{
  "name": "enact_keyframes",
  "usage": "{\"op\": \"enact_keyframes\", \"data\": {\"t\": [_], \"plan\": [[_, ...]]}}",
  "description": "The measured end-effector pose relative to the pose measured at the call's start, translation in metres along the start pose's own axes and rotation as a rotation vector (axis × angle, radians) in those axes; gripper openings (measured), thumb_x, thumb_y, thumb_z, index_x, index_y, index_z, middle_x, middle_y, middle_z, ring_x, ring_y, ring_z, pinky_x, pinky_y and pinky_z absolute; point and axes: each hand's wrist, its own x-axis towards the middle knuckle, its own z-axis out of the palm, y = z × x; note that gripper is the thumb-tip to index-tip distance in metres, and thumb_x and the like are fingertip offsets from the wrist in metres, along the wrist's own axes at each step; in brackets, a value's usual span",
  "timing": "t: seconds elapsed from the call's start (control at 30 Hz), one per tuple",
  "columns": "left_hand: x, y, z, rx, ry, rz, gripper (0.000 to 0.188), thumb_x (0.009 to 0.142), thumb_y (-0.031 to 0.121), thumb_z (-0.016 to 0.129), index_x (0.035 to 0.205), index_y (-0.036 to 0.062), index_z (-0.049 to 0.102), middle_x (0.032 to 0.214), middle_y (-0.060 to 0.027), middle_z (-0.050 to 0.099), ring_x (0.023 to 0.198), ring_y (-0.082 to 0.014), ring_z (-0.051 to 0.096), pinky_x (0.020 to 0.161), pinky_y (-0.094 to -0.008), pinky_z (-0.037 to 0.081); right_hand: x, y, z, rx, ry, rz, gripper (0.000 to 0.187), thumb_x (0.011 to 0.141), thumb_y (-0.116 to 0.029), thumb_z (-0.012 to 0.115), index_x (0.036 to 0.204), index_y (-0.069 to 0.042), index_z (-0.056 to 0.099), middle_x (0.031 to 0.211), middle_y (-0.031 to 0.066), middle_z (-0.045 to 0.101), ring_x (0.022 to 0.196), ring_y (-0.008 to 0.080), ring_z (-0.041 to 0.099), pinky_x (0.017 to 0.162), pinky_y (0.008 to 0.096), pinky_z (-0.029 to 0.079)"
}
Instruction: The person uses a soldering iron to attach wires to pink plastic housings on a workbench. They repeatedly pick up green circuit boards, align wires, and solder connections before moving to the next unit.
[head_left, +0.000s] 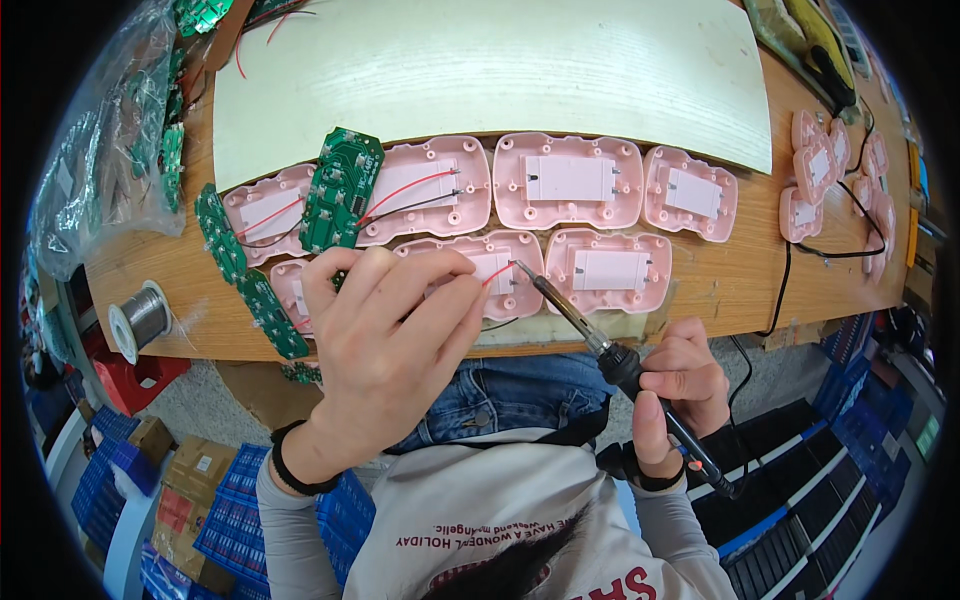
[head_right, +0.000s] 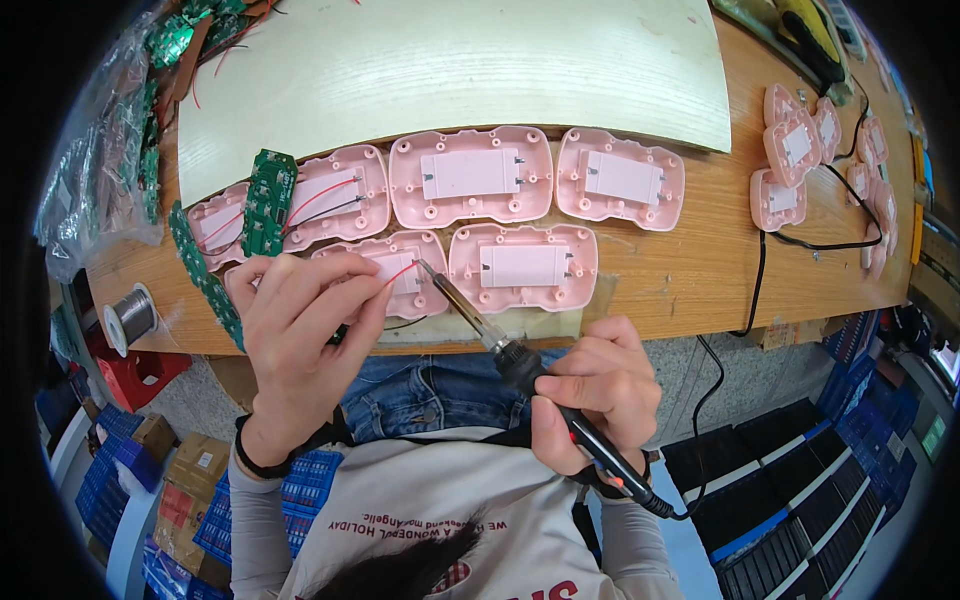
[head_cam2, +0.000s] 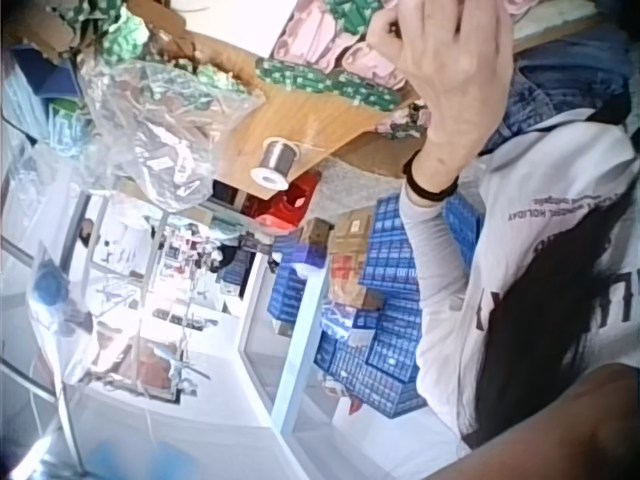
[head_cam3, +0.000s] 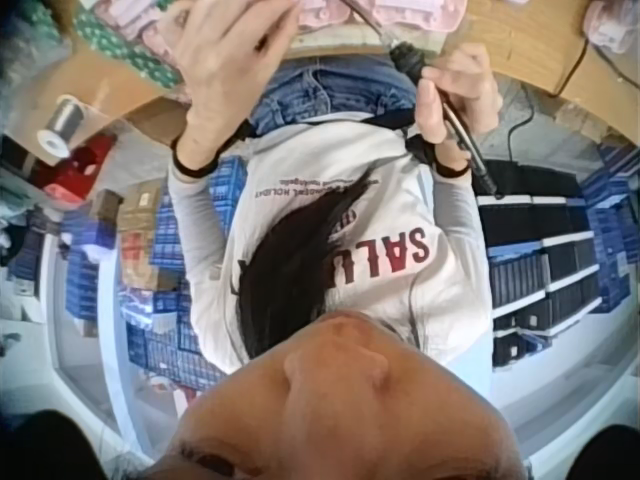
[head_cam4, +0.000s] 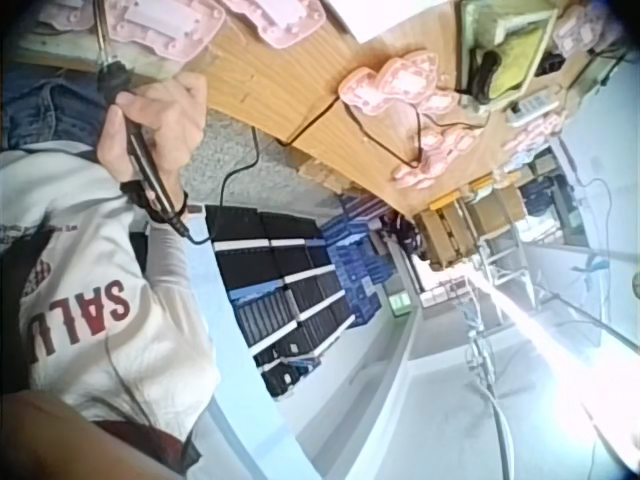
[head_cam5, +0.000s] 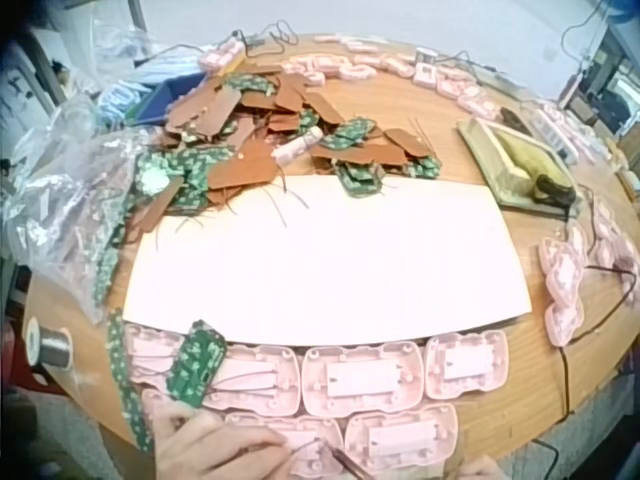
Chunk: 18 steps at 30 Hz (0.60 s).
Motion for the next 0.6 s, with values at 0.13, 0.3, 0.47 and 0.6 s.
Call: {"op": "enact_keyframes", "data": {"t": [0.13, 0.3, 0.47, 0.6], "plan": [[0.0, 0.0, 0.0, 0.01, -0.007, 0.002, 0.018, 0.065, 0.008, 0.072, 0.08, 0.0097, 0.063, 0.086, 0.0024, 0.06, 0.074, -0.0138, 0.052, 0.078, -0.0326, 0.031, -0.002, -0.001, -0.005, 0.003, 0.035, 0.012, 0.017, 0.068, -0.008, 0.06, 0.082, -0.003, 0.051, 0.051, 0.0058, 0.053, 0.04, 0.0165, 0.045, 0.054, 0.0324, 0.035], [0.001, 0.0, 0.0, 0.019, -0.013, 0.008, 0.018, 0.065, 0.008, 0.073, 0.08, 0.0097, 0.063, 0.087, 0.0023, 0.06, 0.074, -0.0139, 0.052, 0.078, -0.0326, 0.031, -0.004, -0.001, -0.009, -0.039, 0.038, 0.029, 0.017, 0.071, -0.01, 0.061, 0.083, -0.003, 0.051, 0.053, 0.0059, 0.054, 0.041, 0.0164, 0.045, 0.055, 0.033, 0.035], [0.0, 0.0, 0.0, 0.019, -0.017, 0.005, 0.019, 0.065, 0.009, 0.073, 0.081, 0.0094, 0.063, 0.087, 0.0017, 0.06, 0.075, -0.0137, 0.053, 0.079, -0.0329, 0.031, -0.004, -0.002, -0.01, -0.039, 0.023, 0.043, 0.017, 0.071, -0.009, 0.061, 0.083, -0.004, 0.051, 0.053, 0.0057, 0.054, 0.041, 0.0164, 0.045, 0.056, 0.0333, 0.035], [0.001, 0.001, 0.0, 0.033, -0.02, -0.02, 0.021, 0.064, 0.009, 0.074, 0.082, 0.0092, 0.063, 0.092, 0.0002, 0.06, 0.079, -0.0148, 0.054, 0.08, -0.0337, 0.031, -0.003, -0.001, -0.011, -0.041, 0.012, 0.043, 0.017, 0.071, -0.009, 0.06, 0.083, -0.003, 0.05, 0.053, 0.0059, 0.054, 0.041, 0.0166, 0.045, 0.056, 0.0334, 0.035]]}}
